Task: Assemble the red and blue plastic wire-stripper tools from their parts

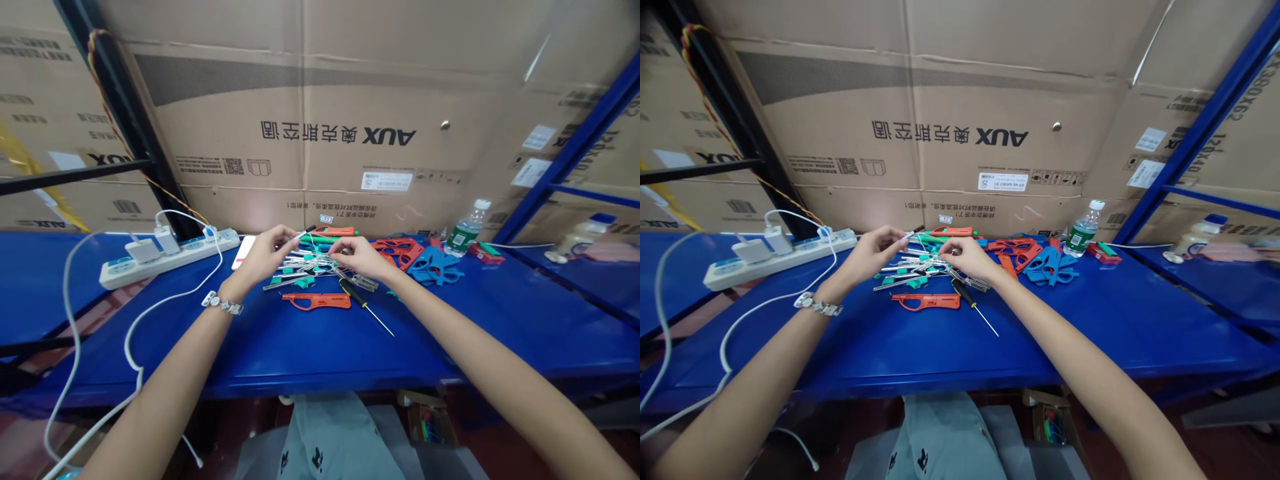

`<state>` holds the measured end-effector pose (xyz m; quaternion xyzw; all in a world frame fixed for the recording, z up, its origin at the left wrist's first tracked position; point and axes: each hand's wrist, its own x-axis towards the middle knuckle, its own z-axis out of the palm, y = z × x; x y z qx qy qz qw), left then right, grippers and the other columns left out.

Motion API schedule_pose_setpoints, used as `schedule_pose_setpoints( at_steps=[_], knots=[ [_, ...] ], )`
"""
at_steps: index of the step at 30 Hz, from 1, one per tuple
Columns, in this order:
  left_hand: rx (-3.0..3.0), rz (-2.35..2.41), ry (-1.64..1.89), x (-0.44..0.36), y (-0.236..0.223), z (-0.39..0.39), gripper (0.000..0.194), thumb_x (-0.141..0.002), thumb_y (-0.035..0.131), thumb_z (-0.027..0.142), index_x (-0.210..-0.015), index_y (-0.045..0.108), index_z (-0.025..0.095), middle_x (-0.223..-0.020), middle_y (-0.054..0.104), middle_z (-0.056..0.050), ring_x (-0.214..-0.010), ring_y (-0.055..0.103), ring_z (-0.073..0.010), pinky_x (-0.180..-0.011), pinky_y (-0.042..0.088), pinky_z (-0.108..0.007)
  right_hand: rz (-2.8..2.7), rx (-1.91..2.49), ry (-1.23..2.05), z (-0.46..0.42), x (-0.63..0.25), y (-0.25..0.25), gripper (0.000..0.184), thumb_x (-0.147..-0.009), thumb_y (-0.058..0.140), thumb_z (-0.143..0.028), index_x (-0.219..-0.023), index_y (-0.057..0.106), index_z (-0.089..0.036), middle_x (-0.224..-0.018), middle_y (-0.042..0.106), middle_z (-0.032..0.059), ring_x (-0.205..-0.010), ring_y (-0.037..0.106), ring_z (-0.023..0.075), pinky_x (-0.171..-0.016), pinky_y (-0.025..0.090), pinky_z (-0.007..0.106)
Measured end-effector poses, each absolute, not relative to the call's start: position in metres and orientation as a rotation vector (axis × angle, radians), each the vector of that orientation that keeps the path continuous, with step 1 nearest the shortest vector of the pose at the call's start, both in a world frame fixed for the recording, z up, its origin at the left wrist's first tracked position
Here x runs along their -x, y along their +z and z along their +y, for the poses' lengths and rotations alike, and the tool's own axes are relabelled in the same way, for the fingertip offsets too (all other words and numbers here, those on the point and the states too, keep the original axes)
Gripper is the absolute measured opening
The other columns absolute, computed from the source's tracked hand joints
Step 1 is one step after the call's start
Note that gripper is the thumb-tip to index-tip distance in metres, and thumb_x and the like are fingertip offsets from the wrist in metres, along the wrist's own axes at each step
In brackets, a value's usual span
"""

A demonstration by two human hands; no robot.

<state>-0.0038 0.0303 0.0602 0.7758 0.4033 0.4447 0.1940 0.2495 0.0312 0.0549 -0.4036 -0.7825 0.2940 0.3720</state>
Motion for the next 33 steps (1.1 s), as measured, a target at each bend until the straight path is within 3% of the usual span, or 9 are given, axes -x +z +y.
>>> schedule_pose_setpoints(
  at_steps=[7, 12, 16, 19, 22, 27, 33],
  knots=[
    [-2.153, 1.058, 1.2, -0.01, 0.047, 0.022, 0.022, -0.097, 0.056, 0.042, -0.1, 0.063, 0.021, -0.076, 0.07, -0.003, -0.068, 0.065, -0.0177, -0.062, 0.051, -0.03, -1.975, 1.064, 0.636, 0.007, -0.247, 0.039, 0.022, -0.082, 0.06, -0.02, -0.104, 0.062, -0.019, -0.089, 0.068, 0.0024, -0.062, 0.052, 0.0123, -0.061, 0.045, 0.028],
    [-2.312, 1.113, 1.144, -0.004, 0.044, 0.017, 0.03, -0.101, 0.052, 0.047, -0.109, 0.068, 0.023, -0.063, 0.058, 0.002, -0.055, 0.053, -0.0153, -0.053, 0.04, -0.028, -1.976, 1.055, 0.545, 0.01, -0.245, 0.044, 0.019, -0.083, 0.056, -0.017, -0.102, 0.06, -0.019, -0.086, 0.065, 0.0008, -0.061, 0.05, 0.0117, -0.062, 0.043, 0.027],
    [-2.462, 1.133, 1.012, 0.0, 0.044, 0.009, 0.033, -0.102, 0.051, 0.046, -0.112, 0.072, 0.022, -0.072, 0.068, -0.001, -0.059, 0.057, -0.0162, -0.056, 0.04, -0.029, -1.937, 0.95, 0.581, 0.007, -0.24, 0.045, 0.02, -0.089, 0.06, -0.027, -0.107, 0.064, -0.019, -0.088, 0.066, 0.0017, -0.064, 0.052, 0.0125, -0.065, 0.043, 0.028],
    [-2.51, 1.079, 0.97, -0.001, 0.045, 0.006, 0.034, -0.102, 0.052, 0.044, -0.111, 0.074, 0.021, -0.089, 0.076, -0.005, -0.068, 0.063, -0.0173, -0.06, 0.043, -0.029, -1.89, 0.869, 0.646, 0.005, -0.234, 0.044, 0.021, -0.093, 0.06, -0.04, -0.095, 0.067, -0.019, -0.088, 0.068, 0.0031, -0.076, 0.059, 0.0155, -0.073, 0.046, 0.03],
    [-2.499, 1.018, 0.989, -0.003, 0.044, 0.005, 0.035, -0.102, 0.053, 0.044, -0.112, 0.076, 0.02, -0.097, 0.078, -0.007, -0.069, 0.064, -0.0161, -0.06, 0.044, -0.028, -1.867, 0.8, 0.726, 0.007, -0.229, 0.045, 0.033, -0.093, 0.06, -0.048, -0.079, 0.064, -0.019, -0.079, 0.066, 0.0028, -0.076, 0.059, 0.0162, -0.075, 0.047, 0.032],
    [-2.456, 0.993, 1.057, -0.006, 0.041, 0.005, 0.034, -0.102, 0.055, 0.042, -0.12, 0.072, 0.019, -0.073, 0.072, -0.002, -0.055, 0.055, -0.0124, -0.054, 0.04, -0.025, -1.786, 0.777, 0.829, 0.006, -0.223, 0.046, 0.041, -0.091, 0.063, -0.056, -0.072, 0.059, -0.019, -0.069, 0.059, -0.0001, -0.067, 0.051, 0.0138, -0.07, 0.044, 0.031],
    [-2.412, 0.926, 1.081, -0.011, 0.042, 0.0, 0.031, -0.102, 0.055, 0.04, -0.121, 0.067, 0.019, -0.073, 0.073, -0.001, -0.052, 0.057, -0.0117, -0.052, 0.041, -0.024, -1.73, 0.807, 0.8, 0.005, -0.214, 0.044, 0.048, -0.084, 0.066, -0.064, -0.068, 0.054, -0.021, -0.067, 0.052, -0.0023, -0.064, 0.044, 0.0128, -0.064, 0.039, 0.028]
  ],
)
